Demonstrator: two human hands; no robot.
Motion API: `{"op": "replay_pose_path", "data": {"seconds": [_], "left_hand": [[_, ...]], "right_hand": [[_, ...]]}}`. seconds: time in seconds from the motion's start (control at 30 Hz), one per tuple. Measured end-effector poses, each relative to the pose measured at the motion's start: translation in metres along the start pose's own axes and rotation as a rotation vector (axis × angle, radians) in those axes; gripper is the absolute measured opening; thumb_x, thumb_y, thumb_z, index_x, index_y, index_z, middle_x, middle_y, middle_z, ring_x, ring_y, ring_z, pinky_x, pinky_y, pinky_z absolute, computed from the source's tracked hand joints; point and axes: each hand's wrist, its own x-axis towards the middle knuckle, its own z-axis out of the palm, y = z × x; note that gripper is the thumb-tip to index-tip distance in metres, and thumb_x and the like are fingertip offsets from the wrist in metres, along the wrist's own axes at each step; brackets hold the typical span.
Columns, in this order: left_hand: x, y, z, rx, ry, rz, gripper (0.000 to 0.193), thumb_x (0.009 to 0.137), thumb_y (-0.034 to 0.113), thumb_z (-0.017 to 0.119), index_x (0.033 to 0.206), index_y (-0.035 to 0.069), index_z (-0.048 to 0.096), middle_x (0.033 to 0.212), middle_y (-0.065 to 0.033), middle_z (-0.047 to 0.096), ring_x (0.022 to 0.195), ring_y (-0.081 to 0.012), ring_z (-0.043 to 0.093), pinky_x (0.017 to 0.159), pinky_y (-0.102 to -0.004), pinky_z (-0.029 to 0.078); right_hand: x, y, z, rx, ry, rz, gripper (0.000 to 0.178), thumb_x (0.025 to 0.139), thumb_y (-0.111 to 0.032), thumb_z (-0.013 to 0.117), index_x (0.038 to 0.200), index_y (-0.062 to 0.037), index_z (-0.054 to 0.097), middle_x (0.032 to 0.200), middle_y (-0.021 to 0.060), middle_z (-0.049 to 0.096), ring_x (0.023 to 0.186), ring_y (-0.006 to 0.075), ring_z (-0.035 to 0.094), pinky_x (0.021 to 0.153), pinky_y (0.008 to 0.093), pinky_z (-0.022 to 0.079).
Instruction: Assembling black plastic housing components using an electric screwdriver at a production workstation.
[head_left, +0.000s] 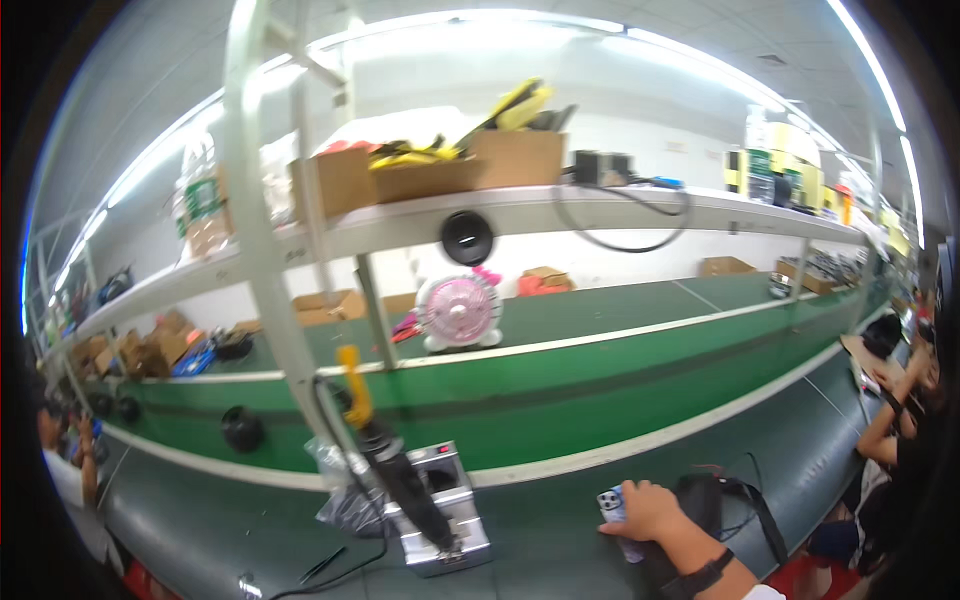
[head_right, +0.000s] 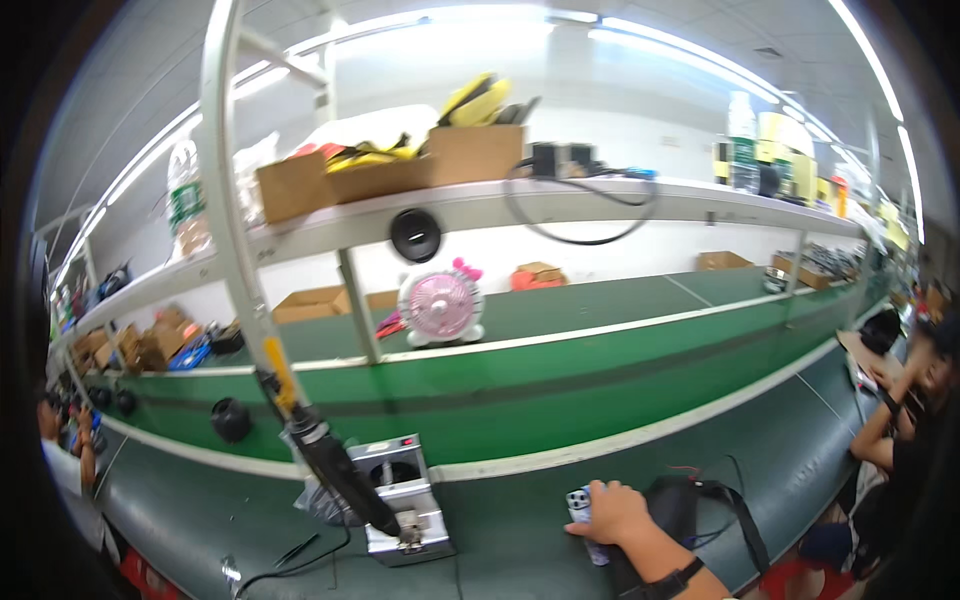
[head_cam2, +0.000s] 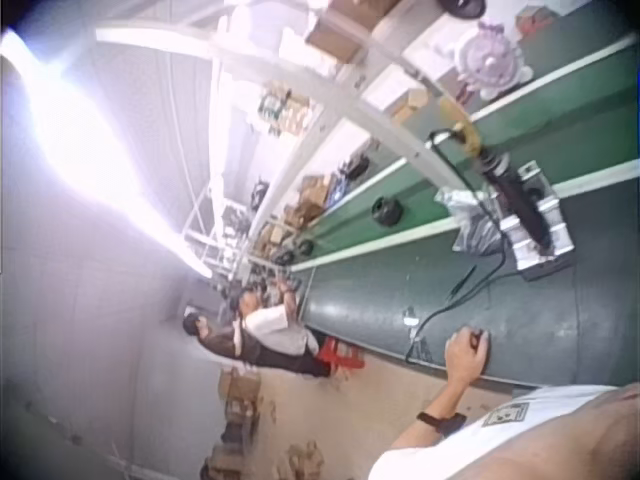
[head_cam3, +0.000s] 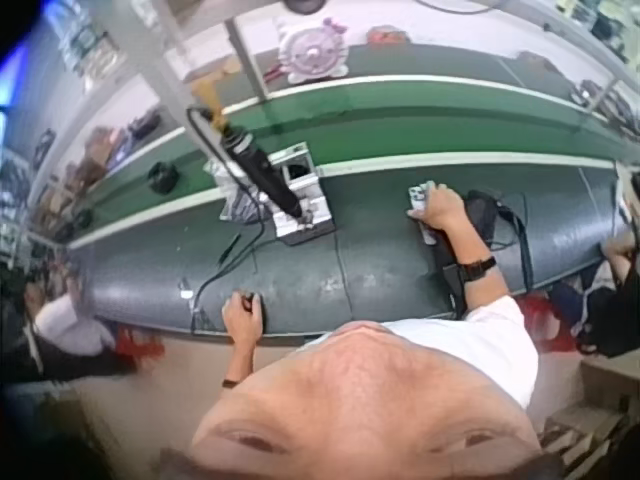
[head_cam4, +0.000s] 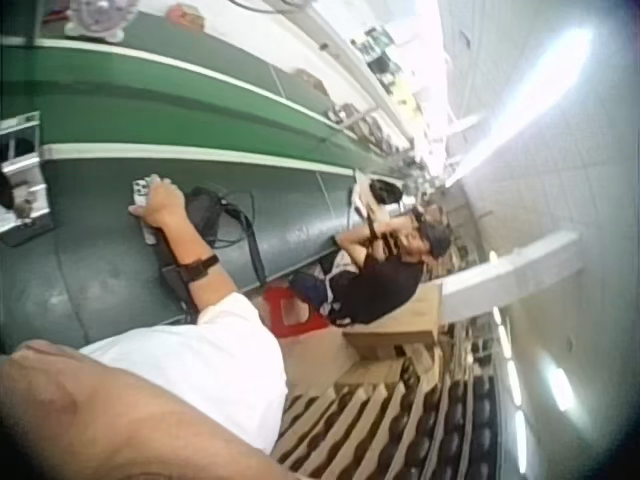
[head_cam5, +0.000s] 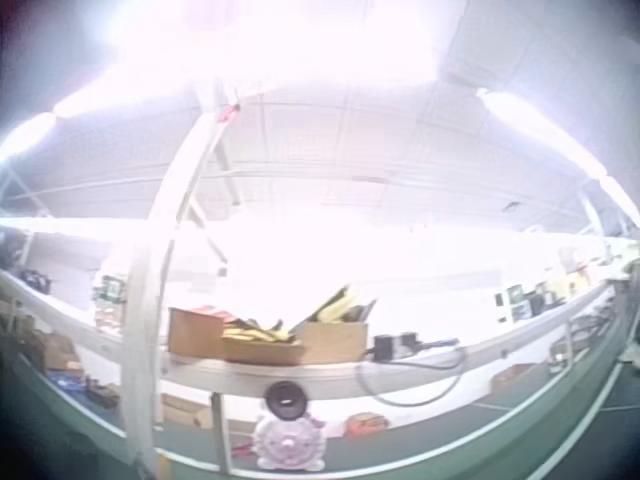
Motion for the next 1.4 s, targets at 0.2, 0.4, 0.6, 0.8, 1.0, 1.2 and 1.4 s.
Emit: {"op": "replay_pose_path", "data": {"seconds": [0.2, 0.4, 0.6, 0.8, 1.0, 1.2, 1.4], "left_hand": [[0.002, -0.003, 0.002, 0.016, -0.031, -0.063, 0.023, 0.087, 0.023, 0.074, 0.084, 0.005, 0.059, 0.069, -0.0140, 0.057, 0.070, -0.0362, 0.056, 0.066, -0.0482, 0.043], [0.009, -0.008, 0.003, 0.047, -0.009, -0.039, 0.025, 0.088, 0.023, 0.073, 0.084, 0.003, 0.059, 0.070, -0.0153, 0.059, 0.067, -0.0356, 0.056, 0.064, -0.0475, 0.043], [-0.001, -0.003, 0.004, 0.058, -0.018, -0.050, 0.024, 0.089, 0.025, 0.073, 0.084, 0.005, 0.060, 0.070, -0.0148, 0.061, 0.068, -0.0349, 0.059, 0.064, -0.0466, 0.045], [0.003, -0.011, 0.013, 0.110, -0.047, -0.068, 0.028, 0.088, 0.031, 0.074, 0.086, 0.007, 0.060, 0.071, -0.0138, 0.063, 0.065, -0.0337, 0.061, 0.062, -0.0466, 0.048], [0.008, -0.019, 0.015, 0.113, -0.081, -0.091, 0.029, 0.088, 0.030, 0.075, 0.085, 0.006, 0.059, 0.072, -0.0145, 0.065, 0.064, -0.0295, 0.062, 0.062, -0.0439, 0.049], [0.014, -0.014, 0.014, 0.048, -0.047, -0.095, 0.029, 0.087, 0.025, 0.076, 0.079, 0.004, 0.057, 0.063, -0.0146, 0.062, 0.056, -0.0280, 0.060, 0.057, -0.0420, 0.048], [0.015, -0.010, 0.012, 0.094, -0.015, -0.035, 0.027, 0.086, 0.024, 0.076, 0.078, 0.005, 0.058, 0.063, -0.0148, 0.062, 0.056, -0.0317, 0.061, 0.056, -0.0432, 0.048]], "right_hand": [[-0.004, -0.002, 0.001, 0.048, -0.029, -0.023, 0.086, 0.075, -0.070, 0.075, 0.127, -0.0047, 0.055, 0.116, 0.0230, 0.064, 0.108, 0.0381, 0.066, 0.091, 0.0464, 0.054], [0.001, -0.005, 0.002, 0.058, -0.062, -0.038, 0.084, 0.075, -0.069, 0.075, 0.129, -0.0073, 0.055, 0.119, 0.0224, 0.064, 0.111, 0.0383, 0.066, 0.093, 0.0465, 0.054], [-0.003, -0.007, 0.003, 0.091, -0.076, -0.057, 0.081, 0.076, -0.069, 0.075, 0.128, -0.0092, 0.057, 0.120, 0.0203, 0.065, 0.113, 0.0367, 0.065, 0.093, 0.0470, 0.054], [-0.005, 0.003, -0.005, 0.081, -0.141, -0.049, 0.081, 0.078, -0.068, 0.074, 0.128, -0.0066, 0.058, 0.123, 0.0188, 0.065, 0.117, 0.0352, 0.064, 0.098, 0.0469, 0.051], [-0.007, 0.005, -0.008, 0.153, -0.168, -0.102, 0.080, 0.079, -0.069, 0.071, 0.127, -0.0051, 0.060, 0.121, 0.0236, 0.064, 0.115, 0.0386, 0.063, 0.095, 0.0469, 0.052], [-0.005, 0.000, -0.009, 0.105, -0.096, -0.099, 0.078, 0.079, -0.067, 0.073, 0.123, -0.0037, 0.061, 0.115, 0.0235, 0.064, 0.110, 0.0383, 0.064, 0.093, 0.0460, 0.052], [-0.006, 0.002, -0.004, 0.075, -0.083, -0.082, 0.083, 0.079, -0.069, 0.071, 0.128, -0.0034, 0.058, 0.115, 0.0240, 0.062, 0.109, 0.0384, 0.064, 0.092, 0.0459, 0.052]]}}
